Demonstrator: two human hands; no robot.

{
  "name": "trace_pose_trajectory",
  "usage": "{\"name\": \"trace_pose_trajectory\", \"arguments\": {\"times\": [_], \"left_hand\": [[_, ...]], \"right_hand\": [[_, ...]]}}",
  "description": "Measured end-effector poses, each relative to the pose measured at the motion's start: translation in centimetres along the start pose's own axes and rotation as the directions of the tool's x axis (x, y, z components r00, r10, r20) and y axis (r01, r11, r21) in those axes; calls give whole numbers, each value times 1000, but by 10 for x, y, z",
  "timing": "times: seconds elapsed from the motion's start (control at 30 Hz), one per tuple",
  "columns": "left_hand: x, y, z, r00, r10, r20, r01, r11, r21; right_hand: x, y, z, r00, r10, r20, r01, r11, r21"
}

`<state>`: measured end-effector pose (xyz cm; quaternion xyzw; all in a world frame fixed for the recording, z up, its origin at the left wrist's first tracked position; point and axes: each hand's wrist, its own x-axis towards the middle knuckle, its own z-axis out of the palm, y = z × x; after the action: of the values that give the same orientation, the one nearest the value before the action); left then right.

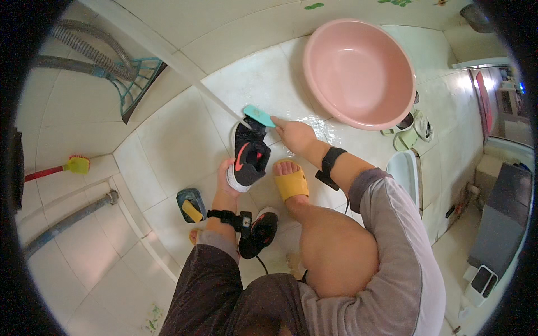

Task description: The person cleans various shoes under a stream of water, using a brush to scrub the uppers and soles of a black sneaker, a brown shoe, and a white shoe one at a time.

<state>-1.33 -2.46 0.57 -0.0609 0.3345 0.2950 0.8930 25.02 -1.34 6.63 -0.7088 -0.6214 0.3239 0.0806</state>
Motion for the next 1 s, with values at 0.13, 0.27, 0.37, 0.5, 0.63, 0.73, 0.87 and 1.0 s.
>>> {"name": "trace_pose_trajectory", "arguments": {"times": [0.13,0.27,0.37,0.5,0.63,0.73,0.87,1.0], "left_hand": [[-22,-12,-3,735,642,-219,-288,588,756],[-38,-53,23,645,748,157,-176,-55,983],[-44,-73,43,729,622,286,-53,-365,929],[-30,-69,29,720,664,202,-56,-235,970],[-16,-41,40,764,645,14,-223,243,944],[-4,-16,42,824,566,-24,-317,496,809],[6,-12,73,773,632,58,-459,494,739],[13,9,86,809,587,33,-396,503,768]], "right_hand": [[-5,2,0,997,60,45,-59,998,-31],[0,2,-7,997,73,21,-72,996,-52],[-2,2,-8,999,-4,-52,3,1000,-24],[-16,11,5,976,-214,-42,210,974,-88],[-44,0,-1,963,-68,261,100,989,-110],[-52,-27,-21,965,-157,208,152,988,36],[1,-21,-38,998,45,51,-39,993,-114],[-24,-32,-20,990,-106,89,92,985,148]]}}
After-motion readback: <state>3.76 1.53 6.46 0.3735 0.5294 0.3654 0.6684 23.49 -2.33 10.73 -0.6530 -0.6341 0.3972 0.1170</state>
